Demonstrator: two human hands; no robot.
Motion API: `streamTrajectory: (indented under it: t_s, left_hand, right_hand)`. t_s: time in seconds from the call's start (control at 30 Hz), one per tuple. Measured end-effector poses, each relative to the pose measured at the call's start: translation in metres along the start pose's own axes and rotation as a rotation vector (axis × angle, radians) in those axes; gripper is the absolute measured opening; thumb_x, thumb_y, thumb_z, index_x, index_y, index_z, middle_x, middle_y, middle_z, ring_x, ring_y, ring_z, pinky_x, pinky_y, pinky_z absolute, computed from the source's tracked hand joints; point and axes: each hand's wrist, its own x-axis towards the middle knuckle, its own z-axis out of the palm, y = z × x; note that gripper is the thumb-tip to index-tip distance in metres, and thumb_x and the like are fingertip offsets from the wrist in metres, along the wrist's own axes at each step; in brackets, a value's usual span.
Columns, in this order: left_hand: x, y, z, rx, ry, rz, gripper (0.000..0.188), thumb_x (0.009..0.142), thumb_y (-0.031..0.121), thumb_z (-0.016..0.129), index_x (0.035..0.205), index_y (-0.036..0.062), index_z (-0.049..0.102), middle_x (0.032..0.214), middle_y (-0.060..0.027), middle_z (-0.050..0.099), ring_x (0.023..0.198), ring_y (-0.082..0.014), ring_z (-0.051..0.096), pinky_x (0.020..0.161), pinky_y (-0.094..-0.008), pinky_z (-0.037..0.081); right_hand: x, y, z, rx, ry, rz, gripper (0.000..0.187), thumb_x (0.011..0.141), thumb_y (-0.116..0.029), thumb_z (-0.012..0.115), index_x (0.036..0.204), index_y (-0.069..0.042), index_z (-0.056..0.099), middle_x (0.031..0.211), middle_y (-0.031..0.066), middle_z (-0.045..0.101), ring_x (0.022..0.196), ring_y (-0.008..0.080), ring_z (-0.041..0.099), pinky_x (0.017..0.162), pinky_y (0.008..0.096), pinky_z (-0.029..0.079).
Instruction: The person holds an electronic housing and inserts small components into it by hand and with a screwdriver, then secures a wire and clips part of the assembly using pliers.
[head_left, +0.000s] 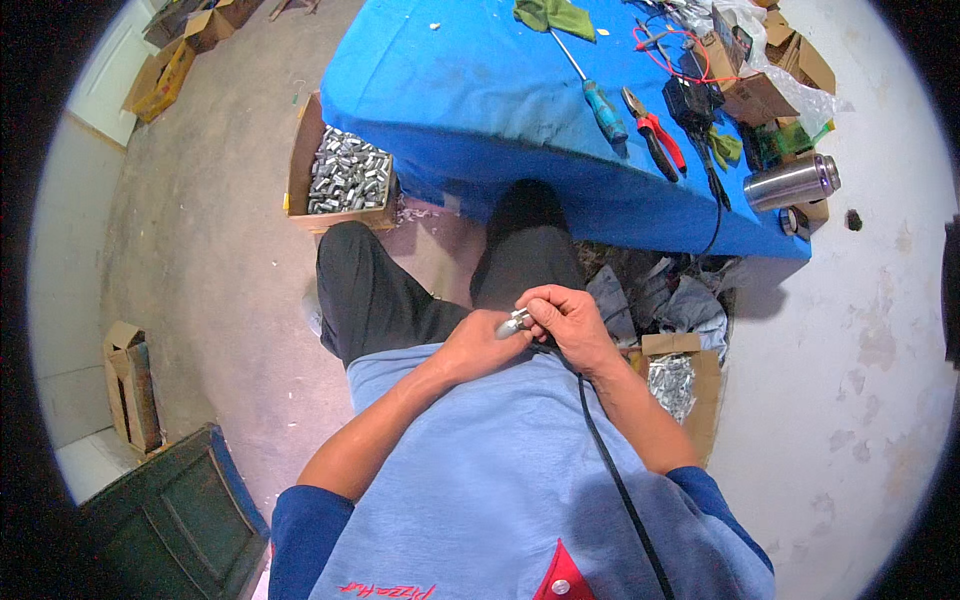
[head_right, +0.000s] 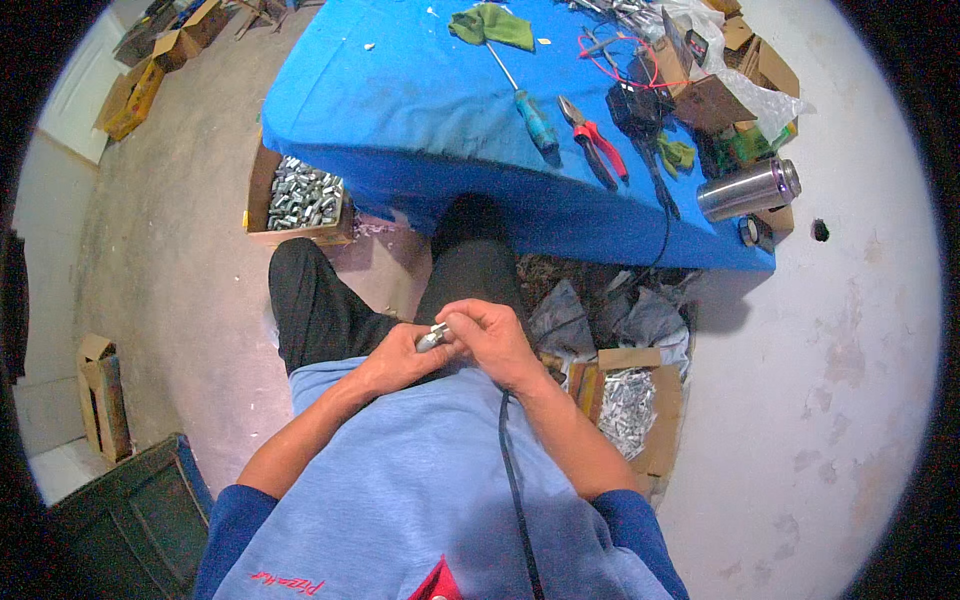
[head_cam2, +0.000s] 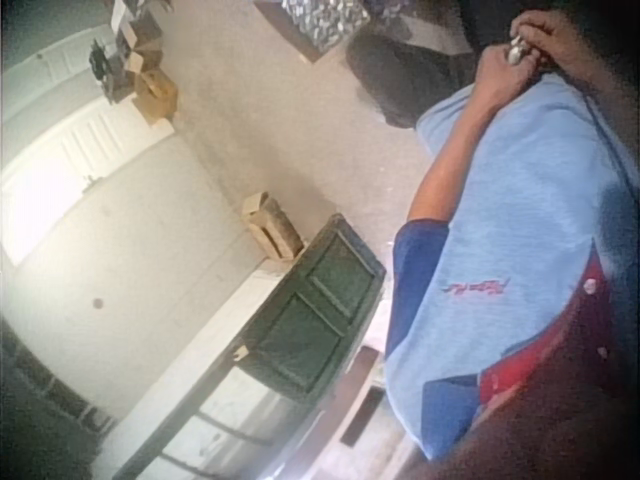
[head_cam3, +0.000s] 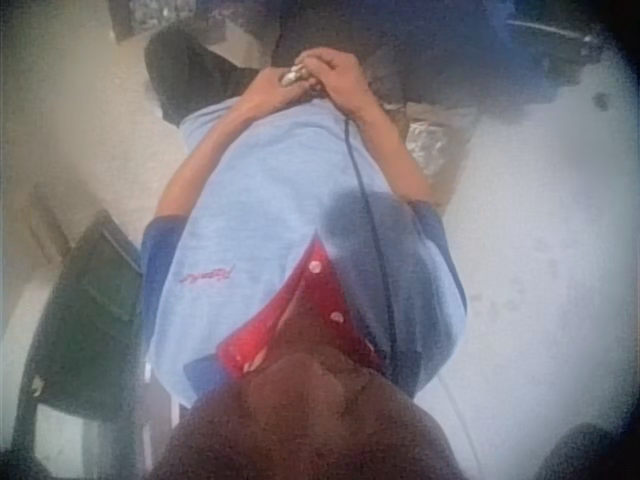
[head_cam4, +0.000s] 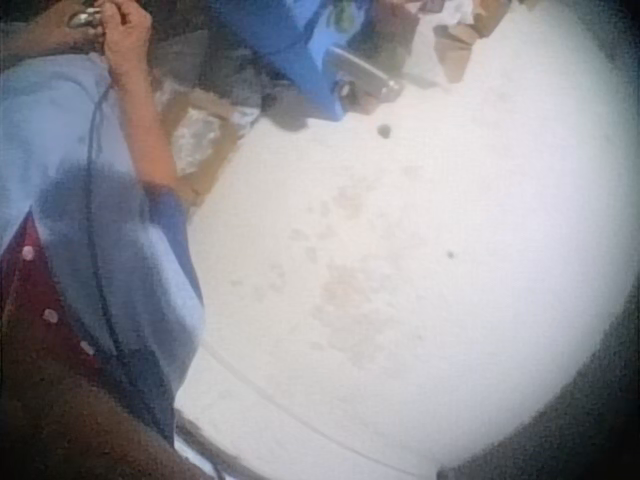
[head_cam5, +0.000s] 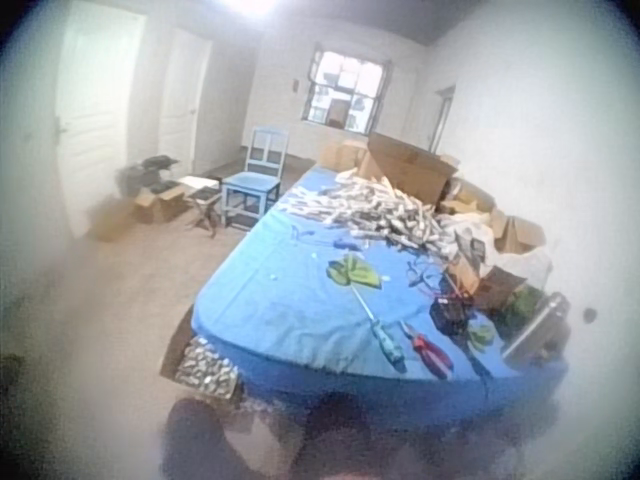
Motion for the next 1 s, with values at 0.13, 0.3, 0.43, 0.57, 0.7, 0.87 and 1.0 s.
streamTrajectory:
  t_s: [0.13,0.3,0.43,0.57,0.7,0.87,1.0]
  left_hand:
    - [-0.001,0.003,-0.002,0.036,0.027,-0.023,0.037,0.090,0.034,0.065,0.086,-0.0020,0.067,0.070,0.0034,0.056,0.067,-0.0051,0.047,0.057,-0.0261,0.041]
    - [-0.003,0.007,-0.002,0.025,0.043,-0.038,0.035,0.089,0.033,0.065,0.087,-0.0027,0.067,0.069,0.0027,0.056,0.066,-0.0052,0.047,0.056,-0.0263,0.040]
    - [-0.004,0.009,-0.002,0.004,0.064,-0.039,0.035,0.088,0.032,0.064,0.083,-0.0020,0.065,0.069,0.0025,0.056,0.066,-0.0053,0.047,0.056,-0.0268,0.040]
    - [-0.001,0.014,-0.002,0.009,0.078,-0.077,0.035,0.088,0.033,0.063,0.078,-0.0013,0.062,0.069,0.0026,0.055,0.065,-0.0057,0.047,0.055,-0.0269,0.040]
    - [-0.002,0.006,-0.002,-0.014,0.097,-0.091,0.033,0.088,0.030,0.064,0.073,0.0012,0.059,0.065,0.0032,0.052,0.061,-0.0062,0.045,0.052,-0.0272,0.038]
    - [0.000,0.008,0.001,-0.045,0.114,-0.087,0.033,0.088,0.030,0.065,0.070,0.0029,0.057,0.063,0.0041,0.050,0.058,-0.0060,0.044,0.050,-0.0272,0.036]
    - [0.001,0.002,0.001,-0.051,0.108,-0.064,0.034,0.089,0.030,0.064,0.070,0.0034,0.056,0.062,0.0043,0.050,0.058,-0.0059,0.043,0.050,-0.0277,0.035]
  right_hand:
    - [0.001,0.003,-0.002,0.052,-0.012,0.000,0.020,0.095,-0.020,0.058,0.103,-0.004,0.067,0.082,-0.0006,0.063,0.070,0.0044,0.056,0.063,0.0181,0.045]
    - [0.004,0.004,-0.003,0.048,-0.014,0.024,0.020,0.095,-0.020,0.058,0.103,-0.003,0.067,0.082,-0.0008,0.063,0.069,0.0040,0.055,0.063,0.0178,0.045]
    - [0.004,0.001,-0.002,0.057,0.001,0.042,0.020,0.095,-0.020,0.058,0.103,-0.004,0.067,0.080,-0.0010,0.063,0.068,0.0039,0.055,0.062,0.0183,0.045]
    - [0.009,0.006,-0.007,-0.070,0.104,-0.024,0.020,0.094,-0.019,0.059,0.102,-0.004,0.067,0.080,-0.0011,0.063,0.068,0.0044,0.055,0.061,0.0205,0.045]
    - [0.018,-0.010,-0.023,-0.512,0.409,-0.430,0.016,0.091,-0.015,0.064,0.099,-0.001,0.067,0.084,0.0058,0.067,0.073,0.0141,0.061,0.067,0.0258,0.048]
    - [0.036,-0.062,-0.069,-0.855,0.764,-0.673,0.018,0.083,-0.013,0.067,0.098,-0.003,0.065,0.093,0.0139,0.064,0.085,0.0313,0.062,0.077,0.0396,0.050]
    - [0.070,-0.099,-0.125,-1.256,0.856,-0.682,0.046,0.080,-0.023,0.072,0.118,-0.002,0.055,0.117,0.0184,0.058,0.109,0.0387,0.053,0.094,0.0463,0.042]
